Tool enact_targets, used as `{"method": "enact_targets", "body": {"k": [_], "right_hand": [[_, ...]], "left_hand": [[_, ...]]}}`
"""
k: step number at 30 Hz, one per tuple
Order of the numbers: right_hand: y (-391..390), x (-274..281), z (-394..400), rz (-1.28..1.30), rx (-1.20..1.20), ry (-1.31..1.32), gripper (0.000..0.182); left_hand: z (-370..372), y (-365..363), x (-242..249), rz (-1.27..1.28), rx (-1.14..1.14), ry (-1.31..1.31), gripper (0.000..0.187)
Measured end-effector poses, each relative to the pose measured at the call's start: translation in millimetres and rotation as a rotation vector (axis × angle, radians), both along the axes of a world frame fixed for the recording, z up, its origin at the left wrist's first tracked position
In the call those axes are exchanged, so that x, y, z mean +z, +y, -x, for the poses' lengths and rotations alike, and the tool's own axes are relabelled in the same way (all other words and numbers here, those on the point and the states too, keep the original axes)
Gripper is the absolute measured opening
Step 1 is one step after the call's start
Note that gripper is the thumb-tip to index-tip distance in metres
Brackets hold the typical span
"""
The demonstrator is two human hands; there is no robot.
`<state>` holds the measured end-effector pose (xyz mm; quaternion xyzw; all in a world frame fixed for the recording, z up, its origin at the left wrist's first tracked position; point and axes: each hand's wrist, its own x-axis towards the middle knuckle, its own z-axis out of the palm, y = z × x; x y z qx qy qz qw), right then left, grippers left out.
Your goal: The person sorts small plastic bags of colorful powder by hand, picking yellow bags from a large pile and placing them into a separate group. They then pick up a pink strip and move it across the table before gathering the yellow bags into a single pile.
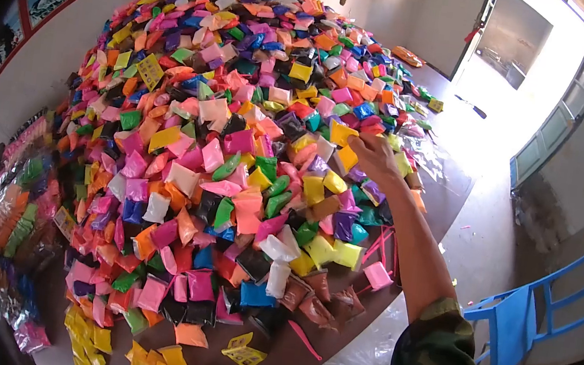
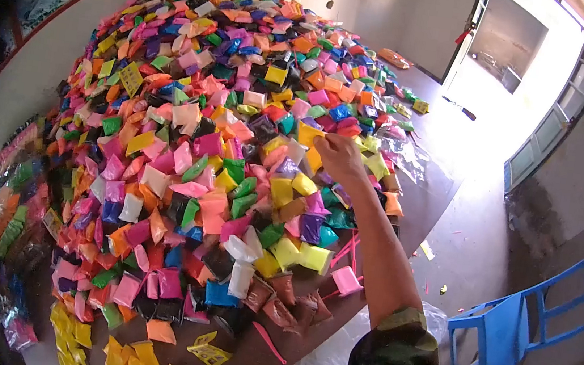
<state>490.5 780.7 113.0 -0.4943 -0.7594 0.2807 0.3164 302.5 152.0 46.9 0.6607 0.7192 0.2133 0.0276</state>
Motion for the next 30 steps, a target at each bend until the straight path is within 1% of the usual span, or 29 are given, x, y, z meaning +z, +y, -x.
{"method": "enact_targets", "body": {"k": [1, 3, 4, 7, 8, 10, 12, 14, 15, 16, 17, 19, 22, 23, 24, 25, 26, 29, 30], "right_hand": [[-10, 1, -3, 0.126, -0.016, 0.174, 0.038], [-64, 26, 6, 0.386, -0.036, 0.522, 0.037], [-76, 24, 4, 0.441, 0.064, 0.618, 0.041], [-128, 17, 13, 0.588, 0.151, 0.775, 0.043], [-140, 3, 17, 0.591, 0.188, 0.808, 0.043], [-188, 1, 30, 0.607, 0.26, 0.789, 0.042], [-241, 3, 44, 0.678, 0.374, 0.733, 0.041], [-289, -2, 58, 0.579, 0.504, 0.372, 0.038], [-313, -8, 64, 0.414, 0.588, 0.198, 0.037], [-343, -3, 75, 0.516, 0.639, 0.189, 0.036], [-361, -5, 83, 0.572, 0.719, 0.126, 0.034], [-390, -14, 99, 0.344, 0.817, 0.07, 0.033], [-404, -27, 116, 0.273, 0.833, -0.039, 0.031], [-409, -25, 121, 0.21, 0.811, -0.032, 0.031], [-413, -23, 126, 0.147, 0.788, -0.027, 0.032], [-417, -20, 129, 0.087, 0.764, -0.024, 0.032], [-421, -17, 130, 0.146, 0.731, -0.02, 0.042], [-418, -30, 127, 0.054, 0.729, 0.04, 0.064], [-417, -37, 126, 0.15, 0.763, 0.071, 0.067]], "left_hand": [[0, 1, 1, -0.01, -0.005, 0.005, 0.047], [-1, 1, 4, -0.025, -0.007, 0.017, 0.046], [-1, 0, 4, -0.027, -0.009, 0.009, 0.046], [0, -3, -2, -0.032, -0.005, -0.017, 0.046], [0, -5, -4, -0.039, -0.007, -0.028, 0.046], [1, 3, -7, -0.088, 0.009, -0.014, 0.038], [2, 2, -9, -0.096, 0.017, -0.002, 0.041], [4, 1, -10, -0.152, 0.014, -0.03, 0.041], [4, 0, -11, -0.163, 0.015, -0.042, 0.041], [5, -3, -11, -0.182, 0.006, -0.049, 0.042], [5, -6, -13, -0.186, 0.008, -0.052, 0.042], [5, -9, -14, -0.207, -0.001, -0.06, 0.043], [8, -12, -19, -0.253, -0.029, -0.075, 0.046], [9, -13, -18, -0.268, -0.039, -0.074, 0.046], [10, -14, -16, -0.286, -0.044, -0.065, 0.037], [9, -15, -17, -0.288, -0.04, -0.065, 0.037], [9, -16, -19, -0.29, -0.038, -0.066, 0.037], [10, -16, -20, -0.307, -0.04, -0.076, 0.039], [9, -16, -22, -0.312, -0.041, -0.085, 0.04]]}}
